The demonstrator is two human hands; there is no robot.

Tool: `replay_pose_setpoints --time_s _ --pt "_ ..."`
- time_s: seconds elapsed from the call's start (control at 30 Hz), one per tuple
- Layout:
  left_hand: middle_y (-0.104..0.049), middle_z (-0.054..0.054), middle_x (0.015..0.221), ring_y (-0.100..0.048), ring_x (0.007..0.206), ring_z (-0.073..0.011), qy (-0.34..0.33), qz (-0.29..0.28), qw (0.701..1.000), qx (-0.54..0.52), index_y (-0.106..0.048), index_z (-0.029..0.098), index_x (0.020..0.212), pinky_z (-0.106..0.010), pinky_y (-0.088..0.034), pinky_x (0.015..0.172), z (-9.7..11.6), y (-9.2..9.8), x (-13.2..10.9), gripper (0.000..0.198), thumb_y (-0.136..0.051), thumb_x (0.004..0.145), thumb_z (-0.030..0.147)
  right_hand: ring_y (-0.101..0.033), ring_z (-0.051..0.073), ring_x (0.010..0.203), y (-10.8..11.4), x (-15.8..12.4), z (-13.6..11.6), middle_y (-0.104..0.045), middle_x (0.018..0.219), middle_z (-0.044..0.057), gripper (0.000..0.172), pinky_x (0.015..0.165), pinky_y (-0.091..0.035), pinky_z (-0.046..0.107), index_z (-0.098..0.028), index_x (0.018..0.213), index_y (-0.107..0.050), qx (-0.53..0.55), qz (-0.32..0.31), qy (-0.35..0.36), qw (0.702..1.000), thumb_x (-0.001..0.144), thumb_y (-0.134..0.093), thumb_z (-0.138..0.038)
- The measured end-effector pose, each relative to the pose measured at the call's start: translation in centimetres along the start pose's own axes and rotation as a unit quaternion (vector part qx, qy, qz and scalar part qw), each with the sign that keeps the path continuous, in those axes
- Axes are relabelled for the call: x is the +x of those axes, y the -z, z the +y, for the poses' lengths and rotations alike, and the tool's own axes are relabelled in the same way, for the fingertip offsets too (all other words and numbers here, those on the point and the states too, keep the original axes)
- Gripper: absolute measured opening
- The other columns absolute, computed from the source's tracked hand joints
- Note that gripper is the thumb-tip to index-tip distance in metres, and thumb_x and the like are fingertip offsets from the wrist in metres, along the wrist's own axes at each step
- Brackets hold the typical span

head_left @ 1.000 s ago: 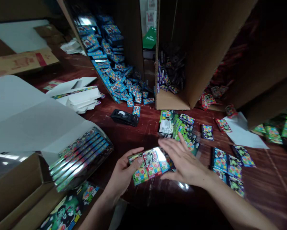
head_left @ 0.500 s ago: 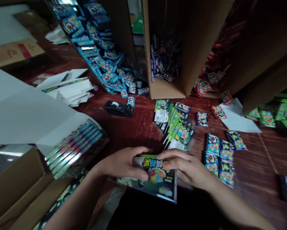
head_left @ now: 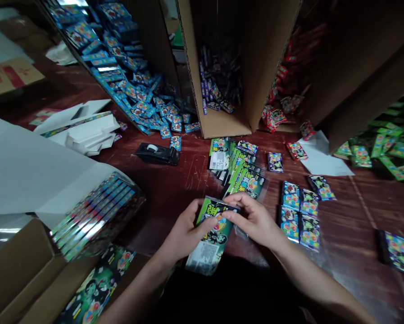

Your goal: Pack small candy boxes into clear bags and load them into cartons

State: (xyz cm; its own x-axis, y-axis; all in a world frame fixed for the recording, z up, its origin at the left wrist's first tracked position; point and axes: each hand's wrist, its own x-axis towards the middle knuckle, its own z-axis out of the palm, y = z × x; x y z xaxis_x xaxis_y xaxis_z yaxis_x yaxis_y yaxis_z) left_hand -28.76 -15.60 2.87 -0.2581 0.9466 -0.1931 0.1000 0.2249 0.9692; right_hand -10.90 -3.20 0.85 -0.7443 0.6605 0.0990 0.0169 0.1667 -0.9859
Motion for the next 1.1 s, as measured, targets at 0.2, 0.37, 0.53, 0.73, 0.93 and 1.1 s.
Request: replay_pose_setpoints --time_s 0.2,0.37,0.53,0.73,0.93,1.1 --pt "-0.070 -0.004 0.100 -0.064 0.089 -0.0189 -0.026 0.032 0.998 -0.039 -0.062 0.019 0.110 -0.028 -0.052 0.079 -0.1 -0.7 -0.5 0.028 -0.072 0.088 0.033 -0.063 0.021 0.104 0.8 0.8 -1.8 -0.065 0.108 0.004 0.024 0.090 -0.053 0.038 -0.026 0.112 -0.065 -0.085 -0.036 0.079 0.993 0.091 -0.071 -0.037" --pt "-0.070 -0.003 0.097 -0.064 0.086 -0.0180 -0.026 0.011 0.998 -0.049 -0.059 0.021 0.113 -0.026 -0.051 0.077 -0.4 -0.1 -1.9 0.030 -0.072 0.088 0.031 -0.060 0.019 0.100 1.1 0.8 -3.6 -0.061 0.105 0.003 0.021 0.088 -0.050 0.037 -0.026 0.113 -0.064 -0.078 -0.088 0.110 0.987 0.093 -0.069 -0.032" --pt "-0.069 -0.002 0.096 -0.064 0.085 -0.0167 -0.046 -0.002 0.999 -0.024 -0.058 0.023 0.114 -0.024 -0.050 0.075 -0.6 0.3 -3.0 0.029 -0.073 0.088 0.028 -0.059 0.018 0.103 1.1 0.5 -4.8 -0.060 0.108 0.004 0.023 0.090 -0.049 0.036 -0.026 0.119 -0.063 -0.073 -0.142 0.099 0.982 0.096 -0.065 -0.029" --pt "-0.069 -0.003 0.100 -0.065 0.089 -0.0166 -0.074 -0.016 0.997 0.012 -0.057 0.021 0.114 -0.024 -0.051 0.077 -1.0 0.7 -3.8 0.030 -0.072 0.089 0.028 -0.059 0.016 0.095 1.5 0.3 -5.6 -0.060 0.104 0.004 0.018 0.083 -0.050 0.032 -0.023 0.114 -0.064 -0.074 -0.183 0.103 0.975 0.097 -0.063 -0.030" --pt "-0.071 -0.001 0.101 -0.066 0.090 -0.0145 -0.104 -0.042 0.991 0.066 -0.061 0.023 0.114 -0.021 -0.051 0.080 -0.1 0.4 -3.4 0.028 -0.074 0.088 0.026 -0.058 0.014 0.086 2.6 0.9 -6.1 -0.062 0.095 0.001 0.015 0.075 -0.047 0.028 -0.020 0.102 -0.061 -0.092 -0.230 0.111 0.962 0.092 -0.068 -0.028" --pt "-0.072 0.000 0.102 -0.067 0.091 -0.0131 -0.143 -0.076 0.980 0.113 -0.063 0.025 0.117 -0.020 -0.051 0.081 1.6 0.7 -2.5 0.030 -0.074 0.088 0.023 -0.055 0.013 0.081 3.4 1.3 -6.5 -0.059 0.090 0.000 0.020 0.070 -0.043 0.027 -0.020 0.086 -0.054 -0.107 -0.252 0.117 0.955 0.088 -0.073 -0.028"
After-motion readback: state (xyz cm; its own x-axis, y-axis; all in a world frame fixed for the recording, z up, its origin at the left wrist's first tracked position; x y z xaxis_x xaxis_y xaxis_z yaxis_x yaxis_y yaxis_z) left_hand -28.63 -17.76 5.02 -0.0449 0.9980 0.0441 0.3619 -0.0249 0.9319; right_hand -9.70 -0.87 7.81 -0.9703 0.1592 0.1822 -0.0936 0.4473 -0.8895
